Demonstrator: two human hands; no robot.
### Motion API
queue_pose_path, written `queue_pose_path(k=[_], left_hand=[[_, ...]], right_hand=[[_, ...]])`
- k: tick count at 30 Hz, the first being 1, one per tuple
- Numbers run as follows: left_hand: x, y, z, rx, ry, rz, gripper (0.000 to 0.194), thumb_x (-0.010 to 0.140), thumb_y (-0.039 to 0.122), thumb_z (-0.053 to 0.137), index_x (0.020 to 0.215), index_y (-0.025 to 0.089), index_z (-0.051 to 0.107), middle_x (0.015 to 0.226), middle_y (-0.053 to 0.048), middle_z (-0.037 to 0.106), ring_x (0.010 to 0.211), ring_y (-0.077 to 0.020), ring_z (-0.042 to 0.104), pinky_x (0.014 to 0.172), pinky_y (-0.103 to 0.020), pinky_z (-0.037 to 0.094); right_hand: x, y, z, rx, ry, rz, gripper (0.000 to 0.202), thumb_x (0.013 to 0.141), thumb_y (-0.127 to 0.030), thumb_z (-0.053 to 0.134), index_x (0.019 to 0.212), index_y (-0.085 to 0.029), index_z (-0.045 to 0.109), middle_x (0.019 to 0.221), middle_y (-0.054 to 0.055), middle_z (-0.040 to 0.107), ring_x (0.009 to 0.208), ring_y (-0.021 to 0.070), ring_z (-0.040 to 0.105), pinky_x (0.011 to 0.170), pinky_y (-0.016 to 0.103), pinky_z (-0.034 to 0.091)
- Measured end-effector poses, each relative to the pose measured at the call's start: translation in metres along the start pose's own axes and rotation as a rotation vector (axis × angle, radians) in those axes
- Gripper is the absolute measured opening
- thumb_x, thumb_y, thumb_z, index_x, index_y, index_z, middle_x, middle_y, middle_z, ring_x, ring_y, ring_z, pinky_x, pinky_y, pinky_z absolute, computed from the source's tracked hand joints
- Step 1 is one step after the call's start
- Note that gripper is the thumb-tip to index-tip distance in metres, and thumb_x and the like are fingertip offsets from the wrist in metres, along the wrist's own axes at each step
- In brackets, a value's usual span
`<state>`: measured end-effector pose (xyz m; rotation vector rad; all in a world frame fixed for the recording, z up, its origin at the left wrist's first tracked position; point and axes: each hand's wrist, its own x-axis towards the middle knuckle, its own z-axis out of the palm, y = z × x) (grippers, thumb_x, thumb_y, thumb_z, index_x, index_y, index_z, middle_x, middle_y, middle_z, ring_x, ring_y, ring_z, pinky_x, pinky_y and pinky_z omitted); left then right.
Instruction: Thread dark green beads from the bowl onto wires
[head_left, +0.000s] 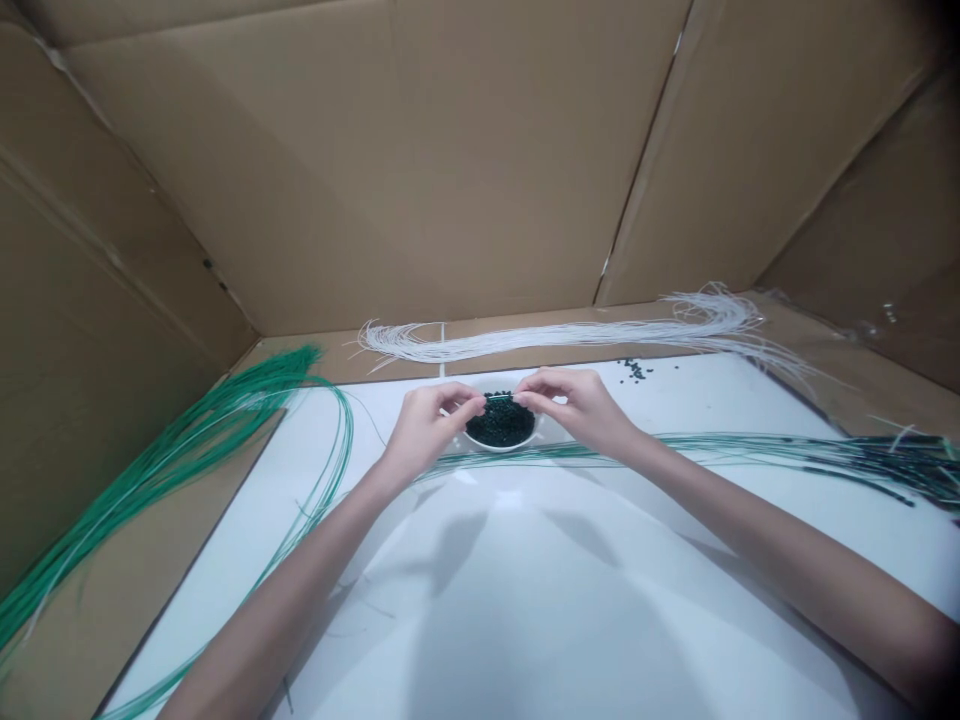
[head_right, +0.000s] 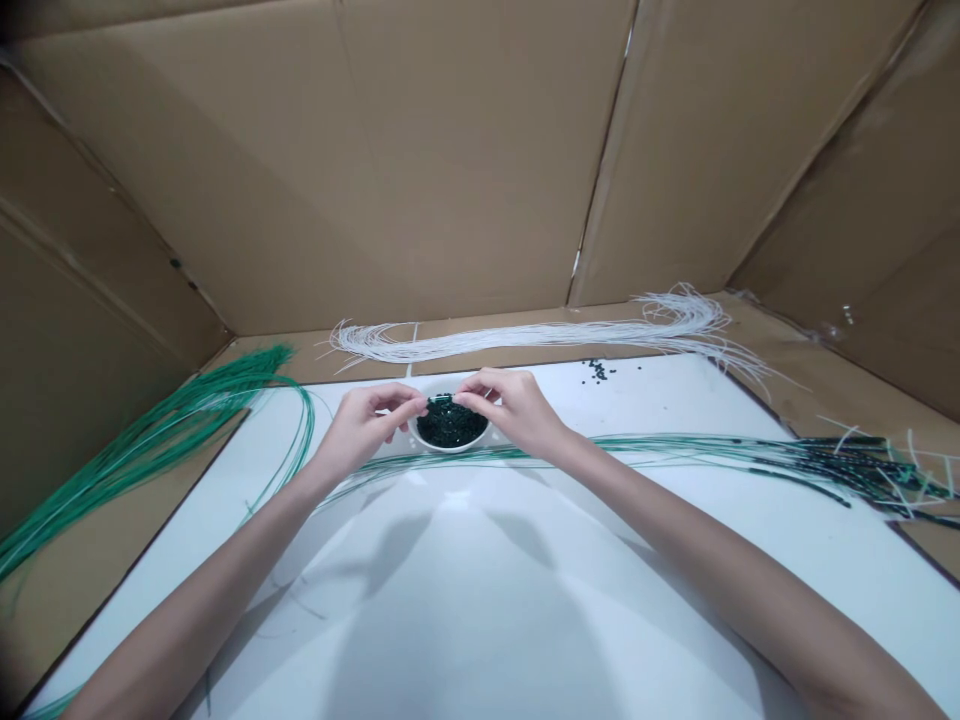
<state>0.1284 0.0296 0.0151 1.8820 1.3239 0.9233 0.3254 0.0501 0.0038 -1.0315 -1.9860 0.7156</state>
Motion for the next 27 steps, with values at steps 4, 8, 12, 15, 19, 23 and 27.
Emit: queue_pose_path(k=[4, 8, 12, 15, 19, 23, 27], left_hand=[[0.0005, -0.002, 0.0, 0.047, 0.052, 0.023, 0.026, 0.076, 0.036, 0.049, 0.079, 0.015, 0.065, 0.076, -0.003, 0.066, 0.062, -0.0118, 0.055, 0.052, -0.019, 0.041], [-0.0003, -0.004, 0.0016, 0.078, 0.087, 0.044, 0.025, 0.076, 0.036, 0.049, 0.08, 0.016, 0.065, 0.078, -0.003, 0.067, 0.065, -0.0124, 0.056, 0.054, -0.02, 0.042], [-0.0007, -0.0036, 0.0023, 0.098, 0.091, 0.047, 0.025, 0.076, 0.034, 0.05, 0.081, 0.017, 0.066, 0.079, -0.003, 0.067, 0.067, -0.013, 0.057, 0.056, -0.021, 0.042], [-0.0005, -0.0029, 0.0019, 0.103, 0.102, 0.036, 0.025, 0.075, 0.034, 0.05, 0.08, 0.016, 0.066, 0.078, -0.003, 0.068, 0.066, -0.0134, 0.057, 0.055, -0.021, 0.043], [-0.0001, -0.0031, 0.001, 0.092, 0.096, 0.008, 0.027, 0.075, 0.036, 0.05, 0.081, 0.016, 0.066, 0.078, -0.004, 0.068, 0.062, -0.0132, 0.057, 0.053, -0.021, 0.043], [0.0006, -0.0053, 0.0008, 0.072, 0.107, -0.01, 0.026, 0.074, 0.036, 0.051, 0.08, 0.015, 0.066, 0.077, -0.005, 0.068, 0.062, -0.0131, 0.057, 0.053, -0.021, 0.043], [0.0014, -0.0074, 0.0025, 0.01, 0.115, -0.024, 0.025, 0.072, 0.035, 0.054, 0.079, 0.014, 0.065, 0.075, -0.006, 0.068, 0.065, -0.0144, 0.059, 0.058, -0.022, 0.045]], right_hand=[[0.0013, 0.0018, 0.0014, 0.186, -0.06, 0.111, 0.024, 0.073, -0.034, 0.055, 0.077, -0.013, 0.064, 0.073, 0.005, 0.065, 0.062, 0.0129, 0.057, 0.062, 0.027, 0.049], [0.0025, 0.006, 0.0056, 0.302, -0.007, 0.17, 0.027, 0.068, -0.036, 0.06, 0.076, -0.011, 0.065, 0.067, 0.005, 0.063, 0.057, 0.012, 0.056, 0.058, 0.027, 0.05], [0.0026, 0.0078, 0.0074, 0.307, 0.031, 0.172, 0.027, 0.067, -0.037, 0.06, 0.074, -0.011, 0.065, 0.065, 0.004, 0.062, 0.054, 0.0111, 0.055, 0.057, 0.026, 0.05], [0.0025, 0.0073, 0.0071, 0.287, 0.054, 0.186, 0.026, 0.067, -0.037, 0.061, 0.072, -0.012, 0.064, 0.063, 0.004, 0.062, 0.052, 0.011, 0.055, 0.056, 0.026, 0.05], [0.003, 0.0068, 0.0052, 0.246, 0.059, 0.182, 0.023, 0.068, -0.035, 0.059, 0.073, -0.012, 0.063, 0.063, 0.003, 0.062, 0.052, 0.0111, 0.055, 0.056, 0.026, 0.049], [0.0028, 0.0062, 0.004, 0.208, 0.09, 0.164, 0.023, 0.069, -0.034, 0.058, 0.074, -0.012, 0.064, 0.066, 0.005, 0.064, 0.052, 0.0114, 0.056, 0.055, 0.026, 0.049], [0.0004, 0.0041, 0.0064, 0.183, 0.105, 0.134, 0.022, 0.07, -0.033, 0.057, 0.076, -0.013, 0.065, 0.07, 0.005, 0.066, 0.054, 0.0124, 0.058, 0.058, 0.026, 0.051]])
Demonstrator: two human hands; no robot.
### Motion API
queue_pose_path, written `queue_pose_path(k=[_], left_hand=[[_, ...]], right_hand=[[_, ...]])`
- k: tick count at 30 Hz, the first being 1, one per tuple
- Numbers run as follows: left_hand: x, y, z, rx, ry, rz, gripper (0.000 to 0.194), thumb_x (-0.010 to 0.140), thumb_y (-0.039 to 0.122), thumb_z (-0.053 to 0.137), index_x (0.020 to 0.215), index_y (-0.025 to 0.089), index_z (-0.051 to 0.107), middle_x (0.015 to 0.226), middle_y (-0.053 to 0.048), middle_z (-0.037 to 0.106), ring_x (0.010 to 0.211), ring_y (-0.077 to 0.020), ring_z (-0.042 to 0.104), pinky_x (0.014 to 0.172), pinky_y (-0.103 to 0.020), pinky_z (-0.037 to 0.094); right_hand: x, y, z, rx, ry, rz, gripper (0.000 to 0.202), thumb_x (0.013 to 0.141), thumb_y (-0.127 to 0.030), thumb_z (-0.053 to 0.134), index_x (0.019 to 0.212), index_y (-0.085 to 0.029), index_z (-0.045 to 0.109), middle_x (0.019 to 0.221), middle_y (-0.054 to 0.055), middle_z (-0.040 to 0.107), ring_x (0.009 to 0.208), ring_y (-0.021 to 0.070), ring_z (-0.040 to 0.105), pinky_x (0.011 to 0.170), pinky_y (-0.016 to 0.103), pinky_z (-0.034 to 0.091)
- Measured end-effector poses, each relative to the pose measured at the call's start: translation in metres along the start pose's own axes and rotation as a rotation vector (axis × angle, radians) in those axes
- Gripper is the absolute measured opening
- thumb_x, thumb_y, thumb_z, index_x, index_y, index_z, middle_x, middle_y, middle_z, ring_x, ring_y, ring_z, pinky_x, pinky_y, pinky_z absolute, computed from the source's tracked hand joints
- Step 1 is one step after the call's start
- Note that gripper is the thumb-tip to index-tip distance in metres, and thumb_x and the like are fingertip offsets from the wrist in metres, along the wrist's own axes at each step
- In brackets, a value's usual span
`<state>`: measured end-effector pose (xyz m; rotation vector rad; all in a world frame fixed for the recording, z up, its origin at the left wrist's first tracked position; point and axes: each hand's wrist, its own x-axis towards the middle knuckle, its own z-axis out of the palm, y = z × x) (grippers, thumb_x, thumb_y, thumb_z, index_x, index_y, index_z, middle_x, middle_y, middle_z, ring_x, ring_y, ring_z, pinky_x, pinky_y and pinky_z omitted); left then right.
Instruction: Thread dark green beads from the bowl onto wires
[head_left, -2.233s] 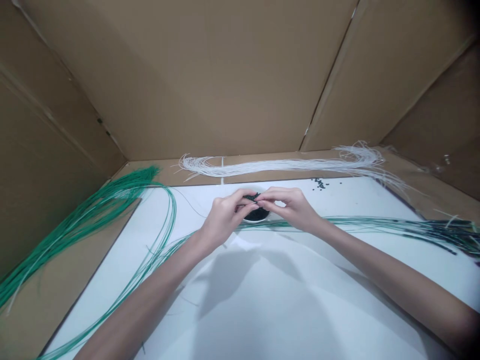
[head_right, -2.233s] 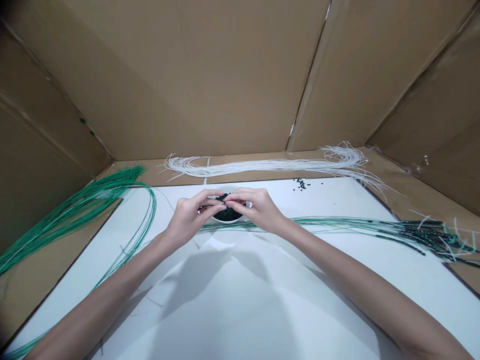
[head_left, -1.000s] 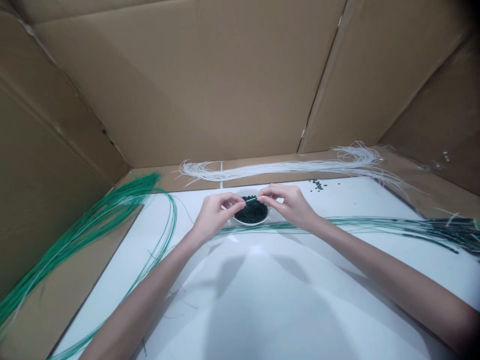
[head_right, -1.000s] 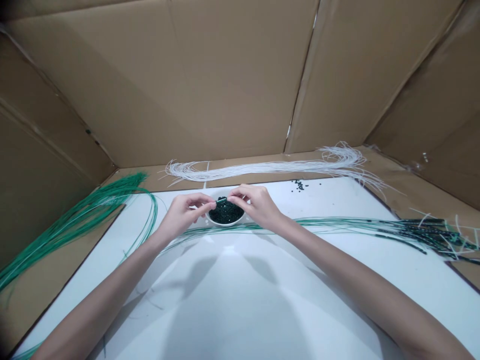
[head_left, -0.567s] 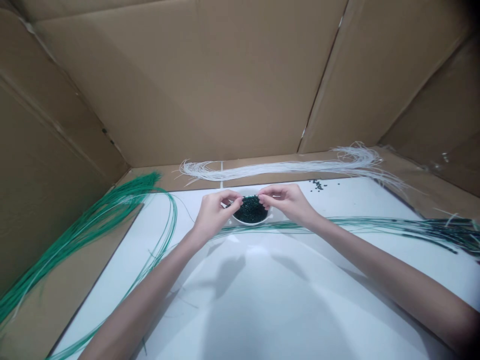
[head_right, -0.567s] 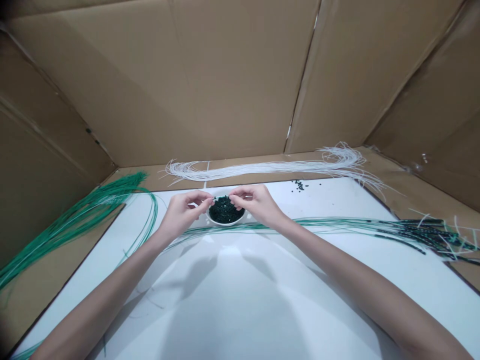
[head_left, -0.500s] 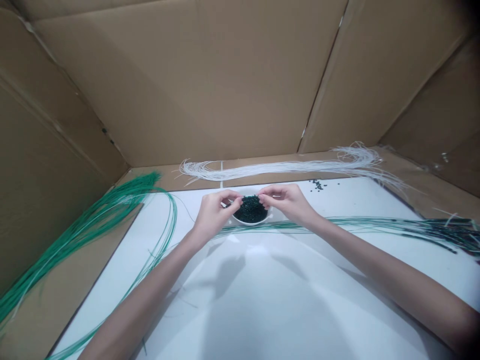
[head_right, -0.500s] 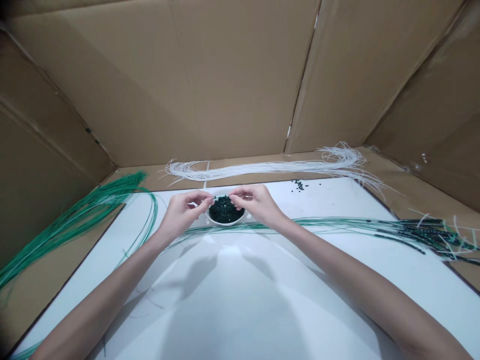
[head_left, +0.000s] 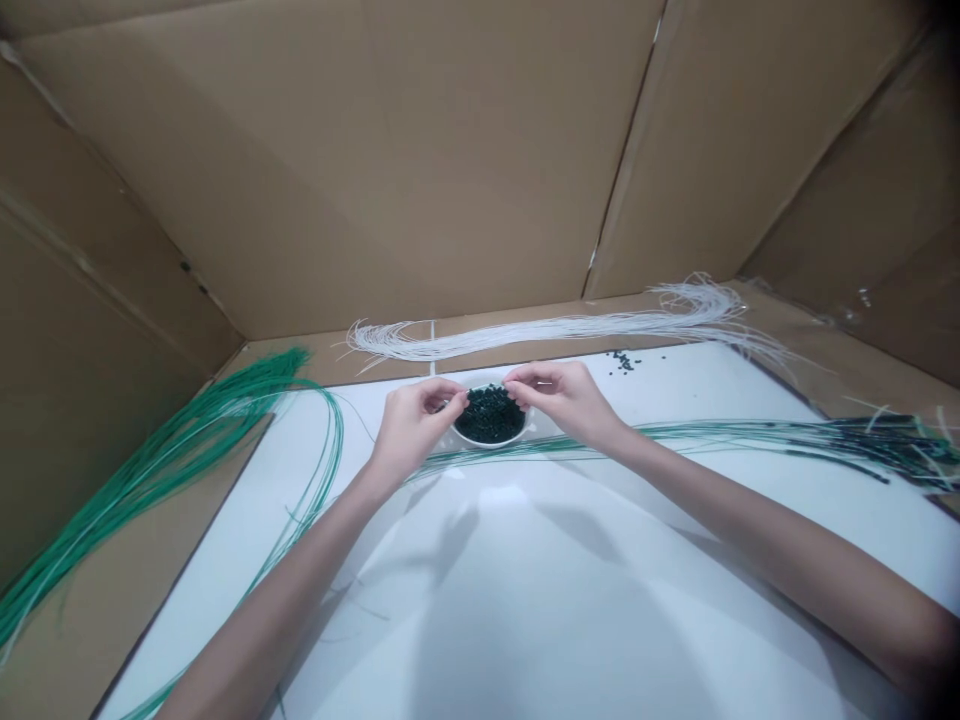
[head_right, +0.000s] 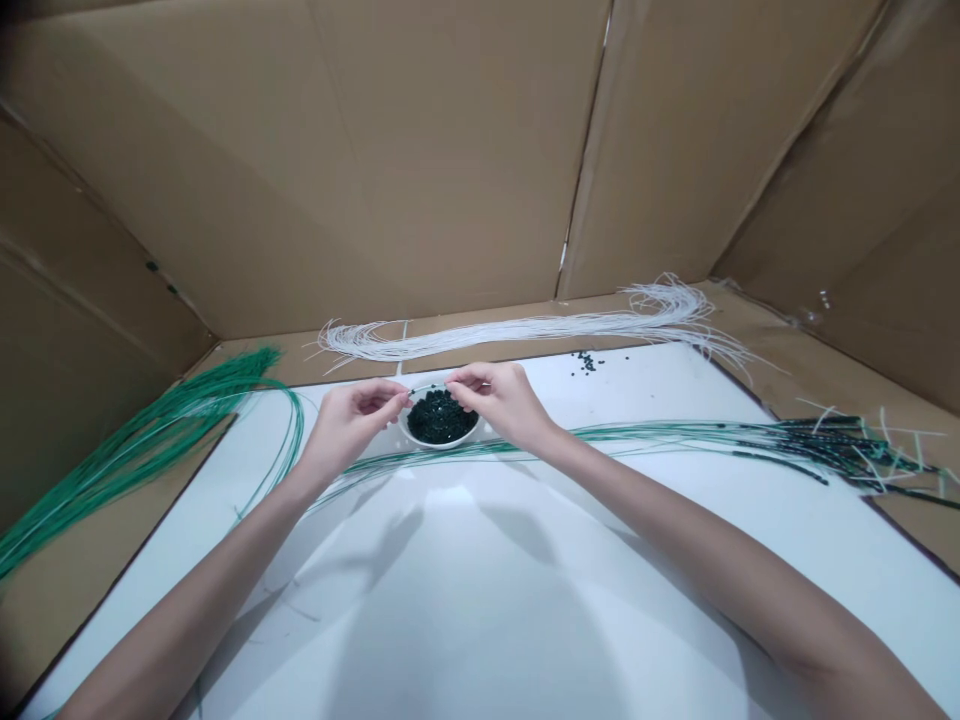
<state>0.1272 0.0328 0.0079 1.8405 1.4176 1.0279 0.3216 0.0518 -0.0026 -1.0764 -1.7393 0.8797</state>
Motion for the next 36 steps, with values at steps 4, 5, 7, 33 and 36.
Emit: queue_pose_path(k=[4, 5, 7, 33, 36], left_hand=[[-0.001, 0.002, 0.002, -0.023, -0.005, -0.001, 0.024, 0.071, 0.035, 0.056, 0.076, 0.013, 0.063, 0.073, -0.005, 0.066, 0.064, -0.0135, 0.058, 0.06, -0.022, 0.044], [-0.001, 0.002, 0.002, -0.015, -0.003, -0.001, 0.023, 0.071, 0.035, 0.056, 0.075, 0.013, 0.063, 0.073, -0.004, 0.066, 0.064, -0.0132, 0.058, 0.06, -0.022, 0.044], [-0.001, 0.003, 0.003, -0.002, 0.0, -0.002, 0.023, 0.071, 0.035, 0.056, 0.075, 0.014, 0.063, 0.073, -0.004, 0.066, 0.064, -0.0133, 0.058, 0.06, -0.022, 0.043], [-0.01, 0.011, 0.014, 0.201, -0.059, 0.106, 0.016, 0.075, 0.024, 0.048, 0.088, 0.018, 0.056, 0.071, 0.002, 0.058, 0.051, -0.0073, 0.04, 0.054, -0.019, 0.034], [-0.011, 0.011, 0.014, 0.168, -0.057, 0.147, 0.027, 0.074, 0.027, 0.052, 0.1, 0.02, 0.054, 0.081, 0.001, 0.06, 0.052, -0.0069, 0.038, 0.056, -0.019, 0.035]], right_hand=[[-0.002, -0.001, 0.002, -0.016, -0.026, -0.017, 0.021, 0.071, -0.031, 0.056, 0.077, -0.013, 0.066, 0.073, 0.006, 0.068, 0.06, 0.014, 0.061, 0.061, 0.027, 0.052], [-0.002, -0.001, 0.002, -0.019, -0.032, -0.011, 0.022, 0.072, -0.031, 0.056, 0.078, -0.013, 0.067, 0.073, 0.006, 0.068, 0.061, 0.0142, 0.061, 0.062, 0.027, 0.052], [-0.001, -0.001, 0.0, -0.033, -0.028, 0.0, 0.023, 0.072, -0.03, 0.056, 0.082, -0.013, 0.067, 0.074, 0.006, 0.068, 0.06, 0.0142, 0.061, 0.062, 0.028, 0.052], [-0.003, -0.005, 0.001, -0.377, -0.065, -0.196, 0.014, 0.074, -0.026, 0.058, 0.071, -0.015, 0.067, 0.069, 0.003, 0.066, 0.058, 0.0116, 0.057, 0.06, 0.023, 0.045], [-0.005, -0.007, 0.002, -0.364, -0.093, -0.227, 0.015, 0.076, -0.023, 0.055, 0.073, -0.016, 0.068, 0.069, 0.003, 0.066, 0.057, 0.0108, 0.056, 0.059, 0.022, 0.044]])
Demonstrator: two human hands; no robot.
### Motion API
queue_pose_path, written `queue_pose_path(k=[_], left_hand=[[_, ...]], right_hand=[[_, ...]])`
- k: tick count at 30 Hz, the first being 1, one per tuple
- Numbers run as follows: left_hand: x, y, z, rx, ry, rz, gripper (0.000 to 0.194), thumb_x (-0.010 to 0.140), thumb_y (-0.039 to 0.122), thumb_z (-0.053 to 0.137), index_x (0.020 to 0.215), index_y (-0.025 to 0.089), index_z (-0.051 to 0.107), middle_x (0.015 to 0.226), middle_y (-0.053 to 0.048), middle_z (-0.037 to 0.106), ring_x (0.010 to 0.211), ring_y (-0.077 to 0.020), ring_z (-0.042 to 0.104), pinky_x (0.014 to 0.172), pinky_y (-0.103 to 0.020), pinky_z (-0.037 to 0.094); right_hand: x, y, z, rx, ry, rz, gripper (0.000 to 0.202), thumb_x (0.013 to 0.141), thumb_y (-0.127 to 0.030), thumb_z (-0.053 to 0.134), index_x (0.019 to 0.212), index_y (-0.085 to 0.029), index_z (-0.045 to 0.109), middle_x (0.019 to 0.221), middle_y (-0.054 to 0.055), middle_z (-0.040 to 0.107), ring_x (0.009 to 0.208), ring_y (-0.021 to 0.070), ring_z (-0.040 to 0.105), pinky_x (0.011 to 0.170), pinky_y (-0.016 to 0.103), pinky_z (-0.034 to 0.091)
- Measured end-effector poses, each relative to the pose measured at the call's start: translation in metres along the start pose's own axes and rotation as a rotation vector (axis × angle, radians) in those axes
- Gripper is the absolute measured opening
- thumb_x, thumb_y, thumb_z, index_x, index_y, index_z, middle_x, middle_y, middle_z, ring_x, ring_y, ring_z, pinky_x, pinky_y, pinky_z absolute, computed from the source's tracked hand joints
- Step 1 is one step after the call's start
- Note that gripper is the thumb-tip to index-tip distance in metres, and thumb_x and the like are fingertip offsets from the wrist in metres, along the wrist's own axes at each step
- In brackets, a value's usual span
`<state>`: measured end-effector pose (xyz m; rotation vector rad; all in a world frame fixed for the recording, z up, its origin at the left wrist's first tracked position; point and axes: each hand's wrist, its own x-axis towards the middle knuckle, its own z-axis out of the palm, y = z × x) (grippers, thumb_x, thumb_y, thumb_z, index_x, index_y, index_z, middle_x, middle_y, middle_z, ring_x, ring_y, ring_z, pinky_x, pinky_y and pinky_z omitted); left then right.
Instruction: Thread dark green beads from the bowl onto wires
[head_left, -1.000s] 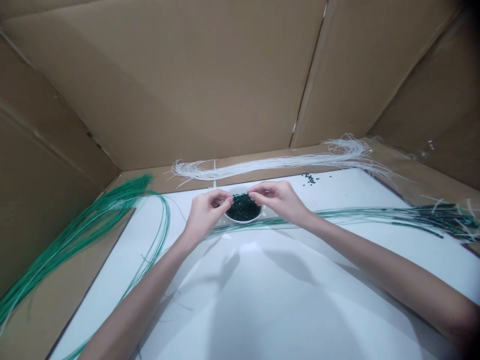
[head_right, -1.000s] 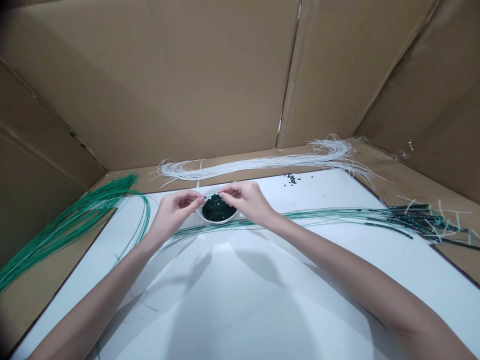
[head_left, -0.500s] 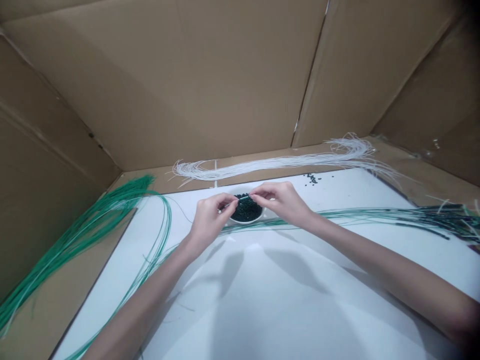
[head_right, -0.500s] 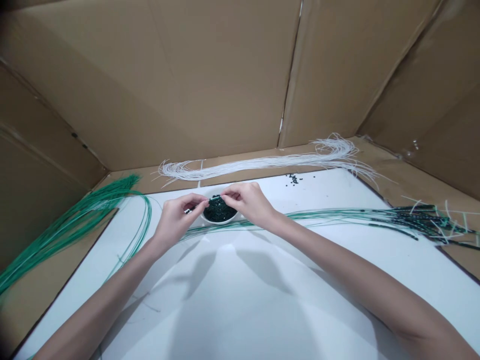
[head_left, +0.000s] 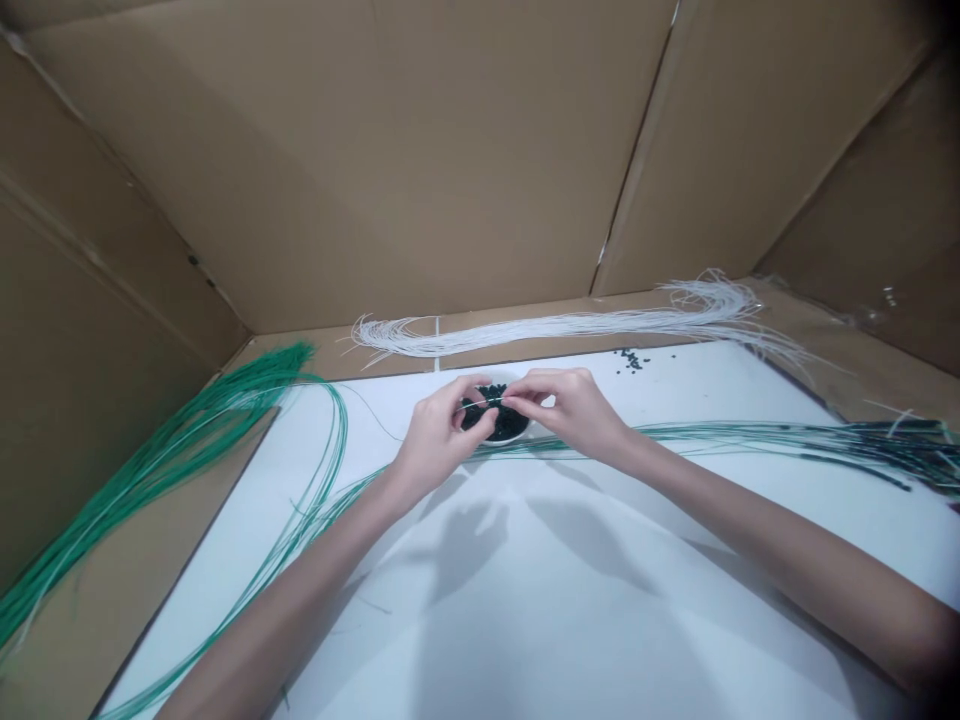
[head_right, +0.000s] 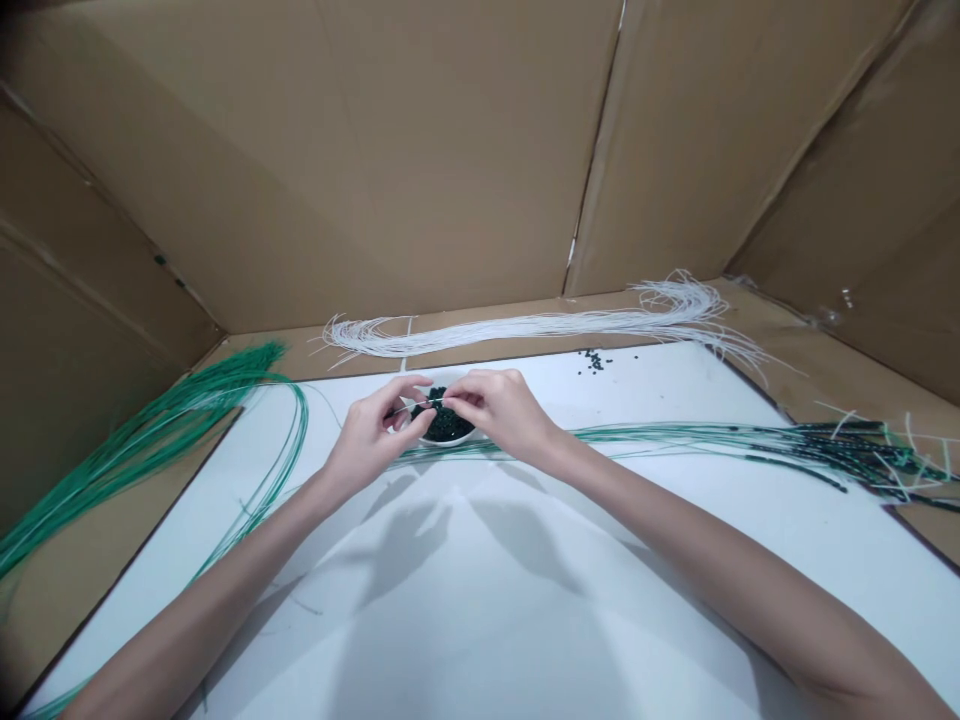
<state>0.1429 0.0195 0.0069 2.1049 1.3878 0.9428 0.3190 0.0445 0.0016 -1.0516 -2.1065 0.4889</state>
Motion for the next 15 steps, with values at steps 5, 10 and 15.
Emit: queue_pose_path(k=[5, 10, 15], left_hand=[[0.0004, -0.0033, 0.0014, 0.003, 0.047, 0.029, 0.017, 0.077, 0.029, 0.051, 0.082, 0.019, 0.063, 0.074, 0.0, 0.058, 0.053, -0.0073, 0.039, 0.055, -0.019, 0.034], [0.0005, -0.0027, 0.0025, -0.069, 0.115, 0.006, 0.011, 0.074, 0.024, 0.054, 0.08, 0.016, 0.059, 0.081, 0.0, 0.057, 0.048, -0.0047, 0.036, 0.052, -0.019, 0.034], [-0.0004, -0.0036, 0.0014, -0.077, 0.126, 0.028, 0.013, 0.077, 0.029, 0.053, 0.076, 0.018, 0.061, 0.071, 0.002, 0.059, 0.051, -0.0062, 0.037, 0.053, -0.019, 0.033]], right_hand=[[-0.0012, -0.0024, -0.0004, 0.019, 0.022, -0.046, 0.016, 0.077, -0.022, 0.054, 0.072, -0.016, 0.068, 0.069, 0.003, 0.066, 0.057, 0.0103, 0.056, 0.057, 0.021, 0.043], [-0.0008, -0.0031, -0.0009, 0.012, 0.051, -0.042, 0.014, 0.075, -0.022, 0.057, 0.071, -0.016, 0.069, 0.068, 0.003, 0.066, 0.058, 0.0108, 0.056, 0.057, 0.022, 0.042], [-0.0009, -0.0031, -0.0015, 0.138, 0.066, 0.012, 0.013, 0.073, -0.021, 0.059, 0.078, -0.018, 0.07, 0.073, 0.004, 0.066, 0.064, 0.0126, 0.058, 0.061, 0.024, 0.044]])
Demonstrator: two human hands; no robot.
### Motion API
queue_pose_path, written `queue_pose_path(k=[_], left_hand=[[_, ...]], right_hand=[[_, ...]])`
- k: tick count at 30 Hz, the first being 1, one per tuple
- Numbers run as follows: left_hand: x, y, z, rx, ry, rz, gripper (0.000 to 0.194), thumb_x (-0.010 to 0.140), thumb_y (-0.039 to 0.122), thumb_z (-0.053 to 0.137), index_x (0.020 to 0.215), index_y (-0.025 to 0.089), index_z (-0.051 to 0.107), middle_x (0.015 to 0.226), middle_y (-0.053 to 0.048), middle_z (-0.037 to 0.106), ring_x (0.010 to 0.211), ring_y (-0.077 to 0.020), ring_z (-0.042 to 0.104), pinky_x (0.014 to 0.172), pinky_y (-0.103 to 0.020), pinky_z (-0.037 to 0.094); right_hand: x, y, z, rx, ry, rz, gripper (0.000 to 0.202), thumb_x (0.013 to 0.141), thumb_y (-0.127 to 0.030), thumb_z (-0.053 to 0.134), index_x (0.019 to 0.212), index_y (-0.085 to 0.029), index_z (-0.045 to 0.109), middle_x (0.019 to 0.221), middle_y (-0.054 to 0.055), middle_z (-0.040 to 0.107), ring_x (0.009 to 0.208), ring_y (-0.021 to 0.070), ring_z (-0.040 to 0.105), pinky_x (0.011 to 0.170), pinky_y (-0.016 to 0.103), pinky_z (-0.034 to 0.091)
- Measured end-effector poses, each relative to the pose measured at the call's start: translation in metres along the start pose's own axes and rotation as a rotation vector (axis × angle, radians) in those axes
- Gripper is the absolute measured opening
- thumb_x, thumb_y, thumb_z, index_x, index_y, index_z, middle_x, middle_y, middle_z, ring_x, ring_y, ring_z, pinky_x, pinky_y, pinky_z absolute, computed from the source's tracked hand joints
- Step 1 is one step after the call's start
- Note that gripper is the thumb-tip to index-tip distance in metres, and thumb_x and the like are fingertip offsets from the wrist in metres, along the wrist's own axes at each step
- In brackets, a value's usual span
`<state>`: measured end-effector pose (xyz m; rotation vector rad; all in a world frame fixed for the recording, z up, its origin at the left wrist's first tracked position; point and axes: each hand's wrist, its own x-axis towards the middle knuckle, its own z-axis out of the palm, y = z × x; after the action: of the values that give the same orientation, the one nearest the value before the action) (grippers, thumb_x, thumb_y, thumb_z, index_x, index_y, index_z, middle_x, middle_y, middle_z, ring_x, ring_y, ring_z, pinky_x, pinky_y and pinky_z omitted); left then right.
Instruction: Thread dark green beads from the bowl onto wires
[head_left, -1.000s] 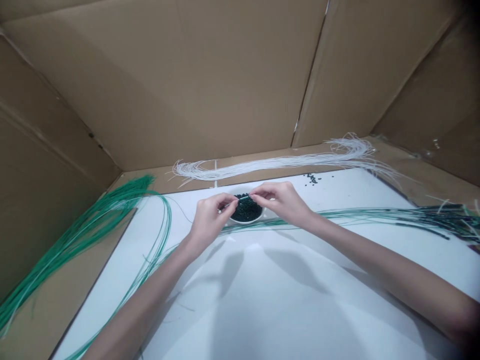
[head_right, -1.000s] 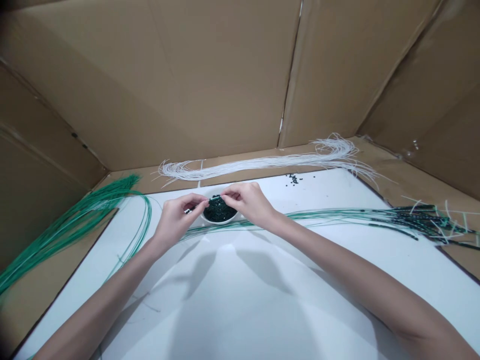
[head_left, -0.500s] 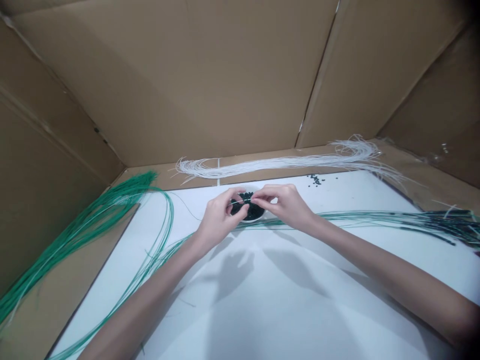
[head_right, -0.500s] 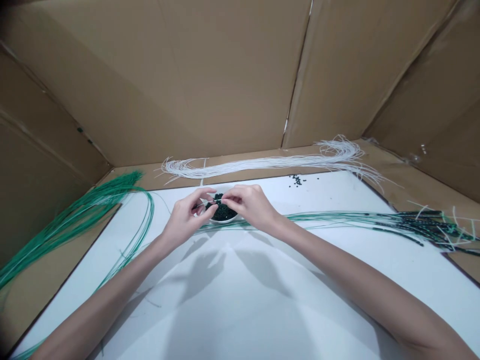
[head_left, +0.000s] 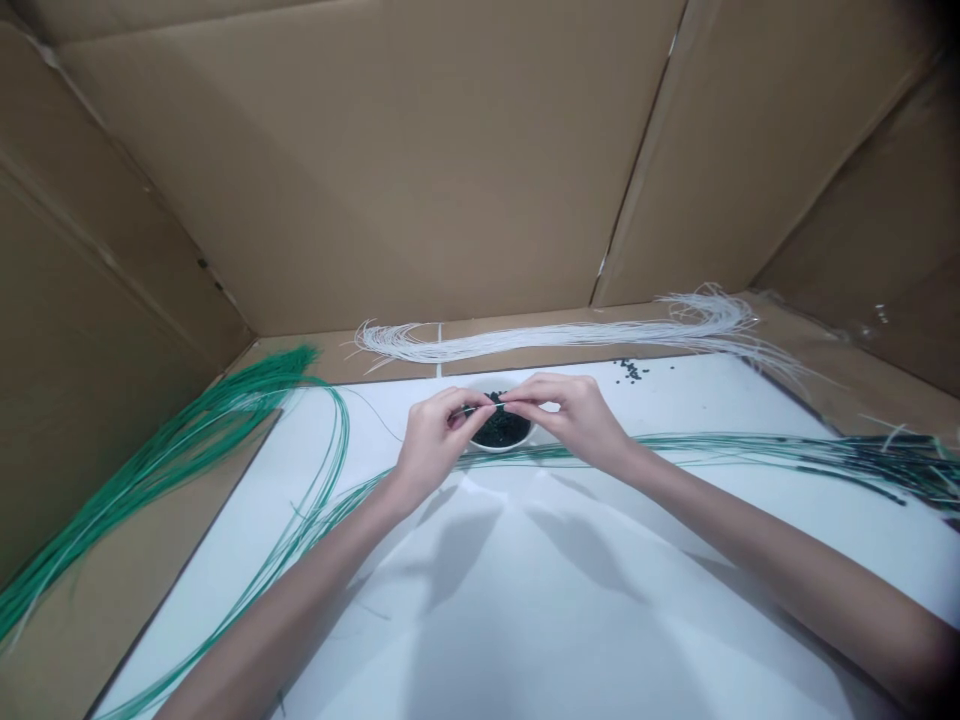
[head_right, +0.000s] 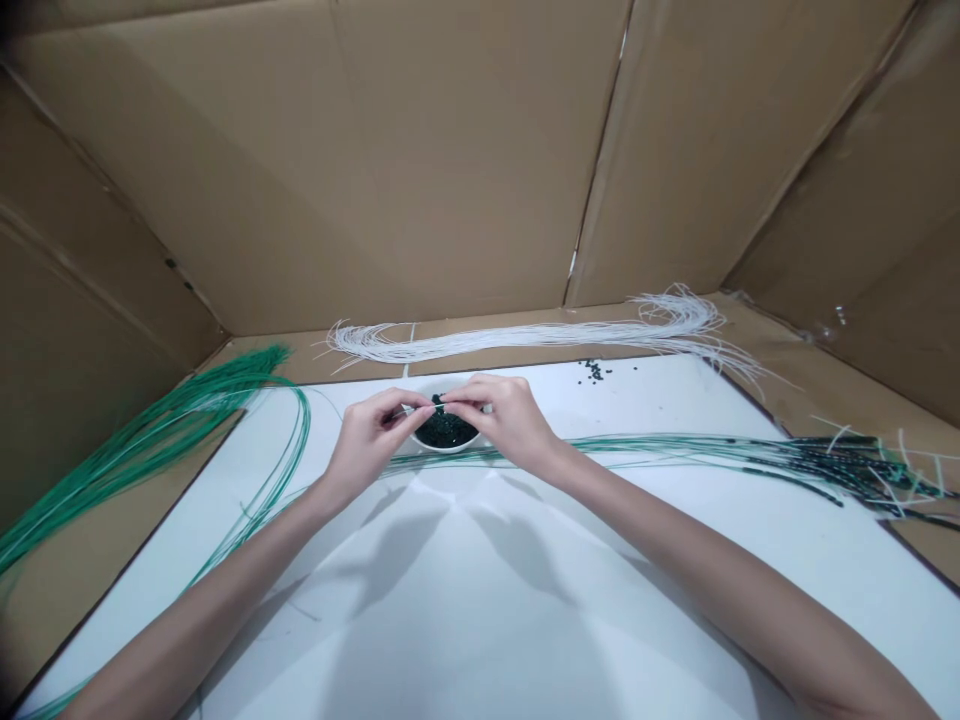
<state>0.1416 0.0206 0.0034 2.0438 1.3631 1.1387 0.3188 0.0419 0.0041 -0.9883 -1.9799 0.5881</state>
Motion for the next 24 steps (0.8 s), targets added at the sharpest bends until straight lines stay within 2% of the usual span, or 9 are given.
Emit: queue_pose_path(k=[9, 13, 17, 21, 24], left_hand=[[0.0, 0.003, -0.004, -0.024, 0.116, -0.026, 0.016, 0.077, 0.03, 0.052, 0.075, 0.016, 0.059, 0.067, 0.002, 0.056, 0.047, -0.0055, 0.031, 0.048, -0.019, 0.029], [-0.001, 0.008, -0.006, -0.02, 0.167, 0.007, 0.013, 0.077, 0.028, 0.053, 0.075, 0.017, 0.059, 0.067, 0.002, 0.055, 0.048, -0.006, 0.031, 0.049, -0.019, 0.03], [-0.003, 0.011, -0.007, -0.006, 0.18, 0.056, 0.011, 0.078, 0.026, 0.052, 0.074, 0.017, 0.059, 0.069, 0.002, 0.057, 0.05, -0.0063, 0.032, 0.05, -0.019, 0.031], [-0.004, 0.013, -0.007, -0.008, 0.172, 0.096, 0.01, 0.078, 0.025, 0.052, 0.074, 0.017, 0.059, 0.07, 0.001, 0.058, 0.051, -0.0063, 0.034, 0.05, -0.019, 0.032], [-0.004, 0.013, -0.007, -0.016, 0.168, 0.109, 0.01, 0.078, 0.024, 0.053, 0.074, 0.017, 0.059, 0.07, 0.001, 0.058, 0.05, -0.0061, 0.035, 0.05, -0.019, 0.032]], right_hand=[[0.004, 0.003, -0.003, 0.437, -0.026, 0.215, 0.025, 0.067, -0.032, 0.064, 0.089, -0.021, 0.069, 0.085, 0.005, 0.065, 0.08, 0.0163, 0.058, 0.075, 0.032, 0.045], [0.005, 0.001, -0.004, 0.494, -0.04, 0.267, 0.024, 0.067, -0.031, 0.065, 0.088, -0.02, 0.069, 0.086, 0.005, 0.066, 0.073, 0.0136, 0.058, 0.072, 0.031, 0.046], [0.004, 0.001, -0.003, 0.621, -0.019, 0.306, 0.025, 0.062, -0.029, 0.069, 0.086, -0.019, 0.068, 0.076, 0.002, 0.066, 0.064, 0.0113, 0.057, 0.068, 0.029, 0.047], [0.003, 0.002, -0.002, 0.709, 0.0, 0.31, 0.017, 0.059, -0.025, 0.072, 0.073, -0.018, 0.067, 0.071, 0.001, 0.066, 0.065, 0.0119, 0.059, 0.068, 0.028, 0.048], [0.004, 0.005, -0.002, 0.742, -0.003, 0.314, 0.017, 0.059, -0.024, 0.072, 0.074, -0.019, 0.068, 0.071, 0.002, 0.067, 0.064, 0.0122, 0.06, 0.069, 0.029, 0.047]])
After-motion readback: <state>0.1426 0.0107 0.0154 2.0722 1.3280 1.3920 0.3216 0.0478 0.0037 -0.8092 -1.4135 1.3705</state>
